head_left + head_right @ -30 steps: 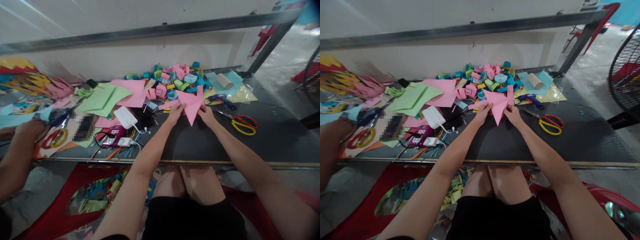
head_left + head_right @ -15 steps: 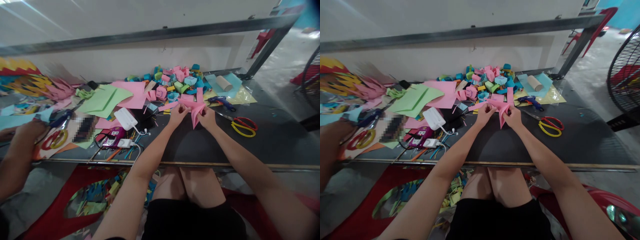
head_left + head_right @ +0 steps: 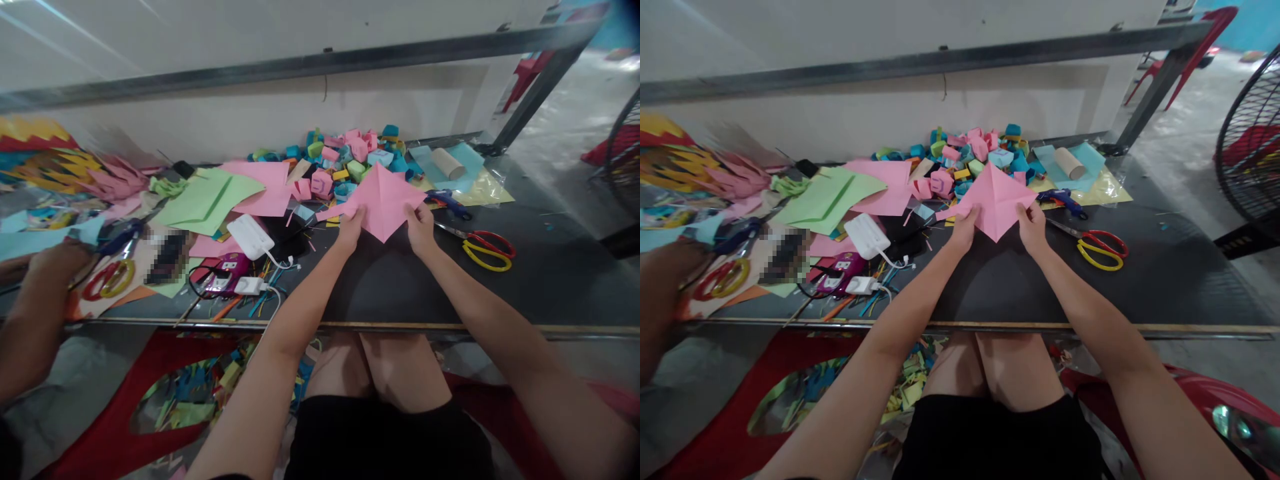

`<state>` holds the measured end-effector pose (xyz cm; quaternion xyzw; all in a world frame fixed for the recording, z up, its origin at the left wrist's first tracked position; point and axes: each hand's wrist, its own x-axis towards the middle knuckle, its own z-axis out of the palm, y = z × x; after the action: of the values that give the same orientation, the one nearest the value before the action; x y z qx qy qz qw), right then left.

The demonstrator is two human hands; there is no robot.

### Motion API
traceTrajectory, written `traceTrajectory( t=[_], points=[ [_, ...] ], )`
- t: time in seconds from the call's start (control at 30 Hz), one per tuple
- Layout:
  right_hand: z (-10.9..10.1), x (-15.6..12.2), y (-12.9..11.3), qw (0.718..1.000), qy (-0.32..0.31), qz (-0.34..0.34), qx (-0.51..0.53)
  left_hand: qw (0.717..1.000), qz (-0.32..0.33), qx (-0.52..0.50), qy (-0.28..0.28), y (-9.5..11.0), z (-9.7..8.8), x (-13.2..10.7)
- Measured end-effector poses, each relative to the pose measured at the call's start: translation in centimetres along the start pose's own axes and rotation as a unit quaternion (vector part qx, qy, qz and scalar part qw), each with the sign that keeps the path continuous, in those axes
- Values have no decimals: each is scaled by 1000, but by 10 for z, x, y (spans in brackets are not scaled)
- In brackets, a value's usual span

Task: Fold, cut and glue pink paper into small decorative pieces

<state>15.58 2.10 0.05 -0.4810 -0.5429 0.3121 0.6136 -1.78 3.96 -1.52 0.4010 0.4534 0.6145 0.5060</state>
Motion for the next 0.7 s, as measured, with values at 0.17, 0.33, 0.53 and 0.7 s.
traceTrajectory(
  t=[0.17,0.33,0.53,0.7],
  points=[
    [3,5,9,996,4,65,63,997,-33,-76,5,-1,0,5],
    [0,7,9,988,-11,125,93,998,-26,-50,-3,-2,-6,8],
    [-2,8,16,989,-22,119,82,998,-29,-45,-14,-1,-7,9],
    [-7,16,22,998,37,41,36,987,-112,-50,-107,12,-11,4]
  ],
)
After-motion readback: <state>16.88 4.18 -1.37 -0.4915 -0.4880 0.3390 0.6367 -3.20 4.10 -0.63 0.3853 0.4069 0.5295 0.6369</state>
